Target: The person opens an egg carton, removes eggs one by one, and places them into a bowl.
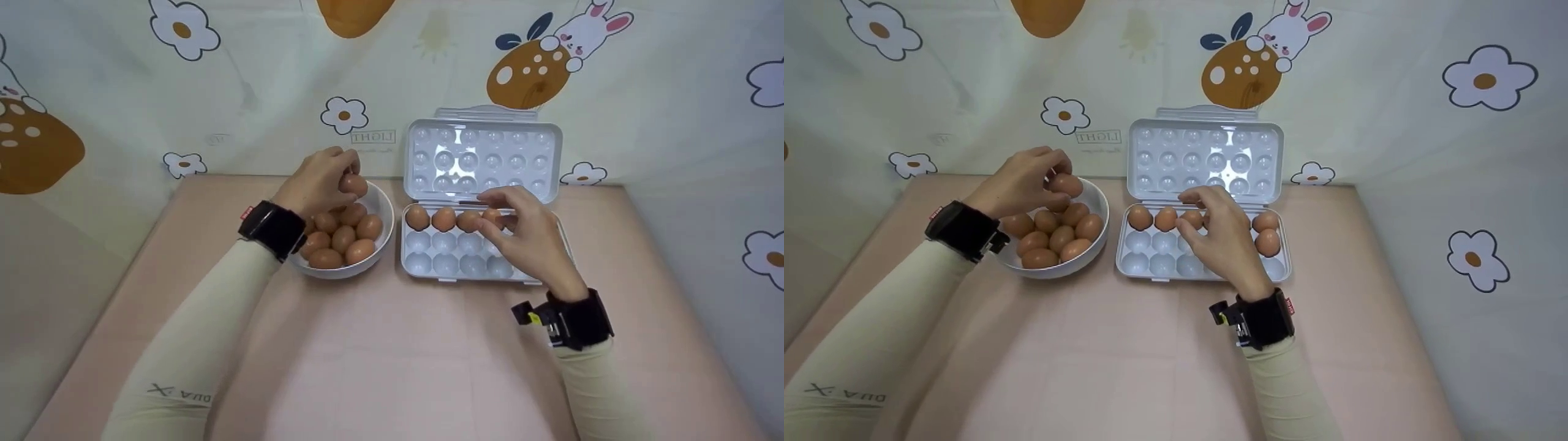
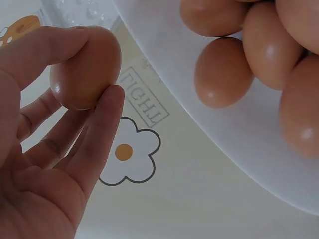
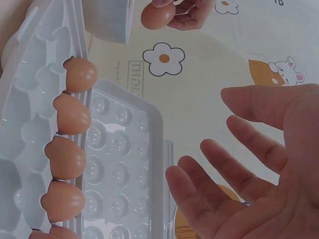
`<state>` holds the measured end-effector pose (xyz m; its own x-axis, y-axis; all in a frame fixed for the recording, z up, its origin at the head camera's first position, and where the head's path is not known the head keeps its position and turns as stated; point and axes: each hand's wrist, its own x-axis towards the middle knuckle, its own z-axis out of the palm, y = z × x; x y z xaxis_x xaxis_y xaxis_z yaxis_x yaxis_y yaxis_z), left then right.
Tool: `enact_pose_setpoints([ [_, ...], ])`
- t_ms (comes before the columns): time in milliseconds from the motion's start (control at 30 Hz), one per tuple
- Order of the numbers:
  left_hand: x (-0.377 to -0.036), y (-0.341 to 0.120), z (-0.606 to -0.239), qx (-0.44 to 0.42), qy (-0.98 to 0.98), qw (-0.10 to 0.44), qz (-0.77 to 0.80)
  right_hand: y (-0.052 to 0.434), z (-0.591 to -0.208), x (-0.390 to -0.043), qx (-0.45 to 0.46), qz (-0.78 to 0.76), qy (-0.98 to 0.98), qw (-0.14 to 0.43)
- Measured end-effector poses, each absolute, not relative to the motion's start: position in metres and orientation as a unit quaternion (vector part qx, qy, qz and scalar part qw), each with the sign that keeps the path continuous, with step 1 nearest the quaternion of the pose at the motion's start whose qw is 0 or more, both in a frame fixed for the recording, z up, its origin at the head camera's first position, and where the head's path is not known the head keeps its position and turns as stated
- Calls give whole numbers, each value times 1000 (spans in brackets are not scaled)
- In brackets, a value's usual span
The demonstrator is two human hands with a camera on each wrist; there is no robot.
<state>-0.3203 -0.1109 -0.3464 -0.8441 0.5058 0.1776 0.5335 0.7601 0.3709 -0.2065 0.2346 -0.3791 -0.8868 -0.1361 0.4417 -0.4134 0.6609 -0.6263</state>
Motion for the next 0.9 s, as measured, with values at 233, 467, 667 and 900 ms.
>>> enact_pose_setpoints([
  [233, -324, -123, -351, -239, -954, -24, -181, 234, -379, -207, 155, 377, -896, 177],
  [467, -326, -137, -351, -192, -965, -62, -167, 234, -379, -207, 160, 363, -899, 184],
  [667, -323, -147, -350, -163, -968, -78, -173, 234, -380, -208, 164, 351, -901, 196],
  [900, -317, -151, -351, -173, -971, -71, -148, 235, -381, -207, 164, 330, -907, 204],
])
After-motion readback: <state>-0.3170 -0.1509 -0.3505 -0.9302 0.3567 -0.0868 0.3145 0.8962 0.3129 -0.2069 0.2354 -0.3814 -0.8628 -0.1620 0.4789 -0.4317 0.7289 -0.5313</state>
